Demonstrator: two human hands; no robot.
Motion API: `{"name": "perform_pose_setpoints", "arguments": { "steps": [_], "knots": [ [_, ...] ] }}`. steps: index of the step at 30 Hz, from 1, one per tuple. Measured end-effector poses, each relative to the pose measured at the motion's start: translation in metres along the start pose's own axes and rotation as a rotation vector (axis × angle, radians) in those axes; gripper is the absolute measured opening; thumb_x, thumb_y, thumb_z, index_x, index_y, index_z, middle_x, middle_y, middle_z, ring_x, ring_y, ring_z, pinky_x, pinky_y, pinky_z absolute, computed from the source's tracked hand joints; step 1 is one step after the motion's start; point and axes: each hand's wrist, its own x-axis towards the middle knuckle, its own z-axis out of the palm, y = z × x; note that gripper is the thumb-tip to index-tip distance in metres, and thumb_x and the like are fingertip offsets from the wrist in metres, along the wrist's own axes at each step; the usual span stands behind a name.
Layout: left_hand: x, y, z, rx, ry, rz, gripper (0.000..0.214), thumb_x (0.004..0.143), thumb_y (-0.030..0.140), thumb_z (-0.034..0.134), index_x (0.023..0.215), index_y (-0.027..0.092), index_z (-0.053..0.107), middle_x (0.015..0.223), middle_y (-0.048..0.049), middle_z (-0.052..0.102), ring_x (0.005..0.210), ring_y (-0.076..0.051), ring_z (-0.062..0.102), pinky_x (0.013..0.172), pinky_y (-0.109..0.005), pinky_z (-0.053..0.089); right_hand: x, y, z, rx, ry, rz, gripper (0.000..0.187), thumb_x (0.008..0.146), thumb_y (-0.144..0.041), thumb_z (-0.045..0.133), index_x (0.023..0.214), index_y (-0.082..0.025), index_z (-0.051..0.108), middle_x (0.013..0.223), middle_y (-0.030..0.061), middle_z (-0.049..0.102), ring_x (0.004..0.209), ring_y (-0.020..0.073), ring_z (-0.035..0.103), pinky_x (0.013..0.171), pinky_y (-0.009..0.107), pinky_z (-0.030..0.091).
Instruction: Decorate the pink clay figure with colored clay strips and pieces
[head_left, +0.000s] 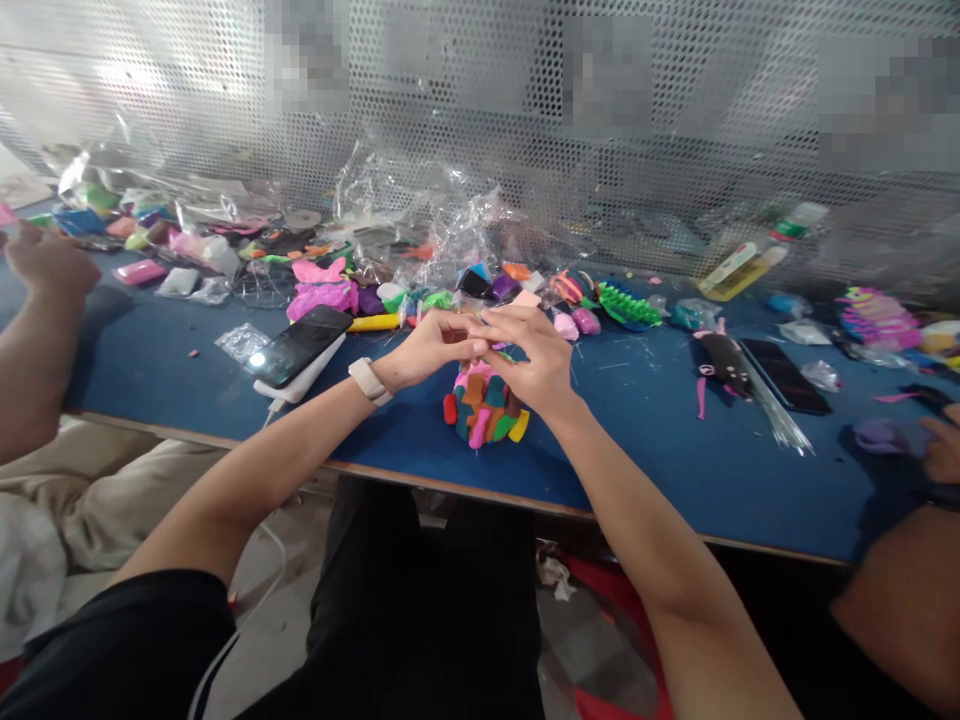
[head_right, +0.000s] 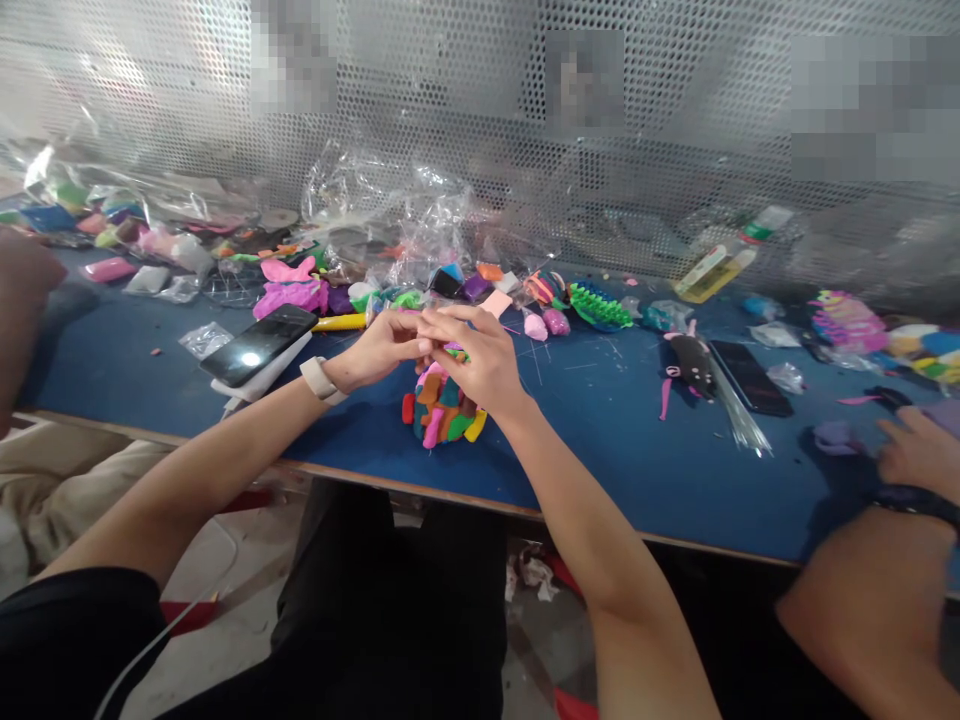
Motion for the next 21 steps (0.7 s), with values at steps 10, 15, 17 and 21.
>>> {"name": "perform_pose_setpoints", "arguments": {
  "steps": [10,15,17,21],
  "knots": [
    [-0.001,0.005,0.001,0.0,0.011,-0.014,0.057,0.078,0.065,0.105,0.089,0.012,0.086,0.076,-0.0027,0.075,0.061,-0.009,0.067,0.059,-0.021,0.059,-0.001,-0.002,0.001,0.075,-0.014,0.144,0.04,0.105,-0.035,0.086,0.144,-0.042,0.082,0.135,0.0044,0.086,0.128,0.0321,0.083,0.118,0.059,0.07],
    [0.0,0.006,0.0,-0.014,0.059,-0.025,0.054,0.08,0.063,0.105,0.089,0.013,0.087,0.076,-0.0025,0.075,0.059,-0.008,0.066,0.055,-0.019,0.056,0.001,-0.003,0.003,0.104,0.038,0.144,0.039,0.105,-0.036,0.086,0.143,-0.042,0.081,0.123,0.0028,0.09,0.126,0.0323,0.083,0.119,0.06,0.069],
    [-0.001,0.007,0.001,-0.026,0.072,-0.03,0.054,0.08,0.064,0.105,0.089,0.013,0.087,0.078,-0.0031,0.076,0.059,-0.008,0.067,0.054,-0.018,0.056,0.003,-0.006,0.002,0.139,0.055,0.135,0.039,0.102,-0.039,0.089,0.141,-0.041,0.082,0.127,0.0027,0.09,0.126,0.0315,0.084,0.118,0.059,0.069],
    [-0.001,0.01,0.001,-0.102,0.085,-0.018,0.053,0.078,0.064,0.106,0.088,0.015,0.087,0.077,-0.003,0.077,0.06,-0.01,0.069,0.052,-0.019,0.056,0.01,-0.011,0.002,0.363,0.073,0.328,0.044,0.099,-0.061,0.091,0.133,-0.035,0.084,0.129,0.0042,0.09,0.122,0.0302,0.087,0.114,0.055,0.072]
  ]
}}
